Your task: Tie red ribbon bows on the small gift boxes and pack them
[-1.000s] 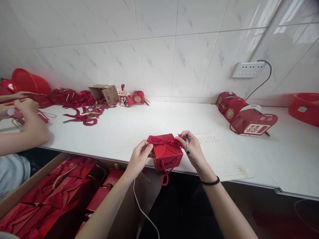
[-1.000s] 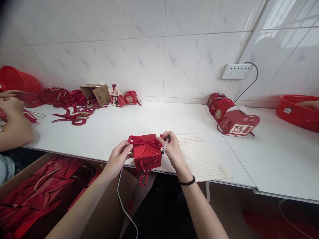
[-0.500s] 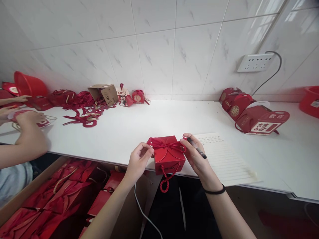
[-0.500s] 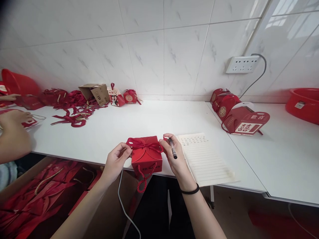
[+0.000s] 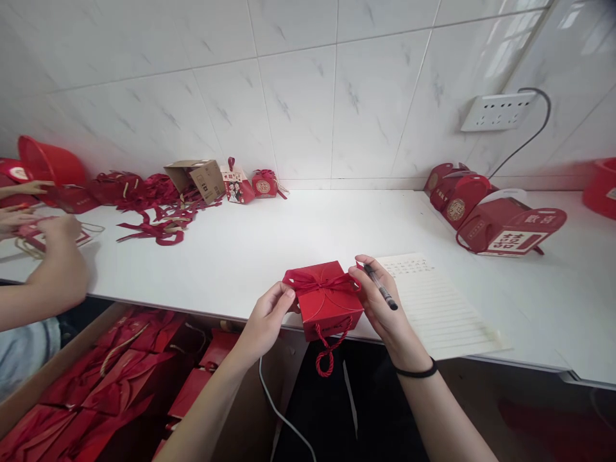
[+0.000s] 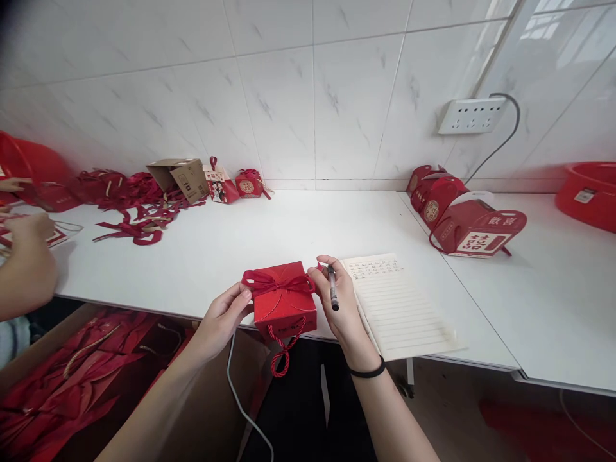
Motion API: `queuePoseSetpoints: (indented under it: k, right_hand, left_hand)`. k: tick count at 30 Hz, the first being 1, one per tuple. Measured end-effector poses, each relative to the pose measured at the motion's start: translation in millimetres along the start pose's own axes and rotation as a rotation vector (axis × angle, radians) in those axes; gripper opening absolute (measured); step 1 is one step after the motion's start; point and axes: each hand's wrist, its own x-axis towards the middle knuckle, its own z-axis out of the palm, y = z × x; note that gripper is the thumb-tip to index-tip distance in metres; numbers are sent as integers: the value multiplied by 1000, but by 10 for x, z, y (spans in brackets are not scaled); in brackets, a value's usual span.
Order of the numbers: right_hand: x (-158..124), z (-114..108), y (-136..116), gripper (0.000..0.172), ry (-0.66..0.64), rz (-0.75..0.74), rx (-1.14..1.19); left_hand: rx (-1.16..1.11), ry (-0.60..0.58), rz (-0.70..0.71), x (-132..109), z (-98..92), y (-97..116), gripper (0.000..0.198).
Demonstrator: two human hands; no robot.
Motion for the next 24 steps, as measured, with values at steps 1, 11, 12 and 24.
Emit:
queuePoseSetpoints:
  k: [1,11,12,24]
  right_hand:
    - [3,1,1,34,4,-3,-8]
    - [51,-52,57,36,31,35,12]
    - [55,-59,65,37,33,39,24]
    - [65,-114,127,35,88,24,161]
  left_hand:
    - [-14,-3,-5,-3,-6,-4,31]
    - [-208,-46,-25,-2,-94,-52,30]
    - [-226,-43,-24,-6,-102,-45,29]
    - [-359,-58,-105,-68,-322,-128,24]
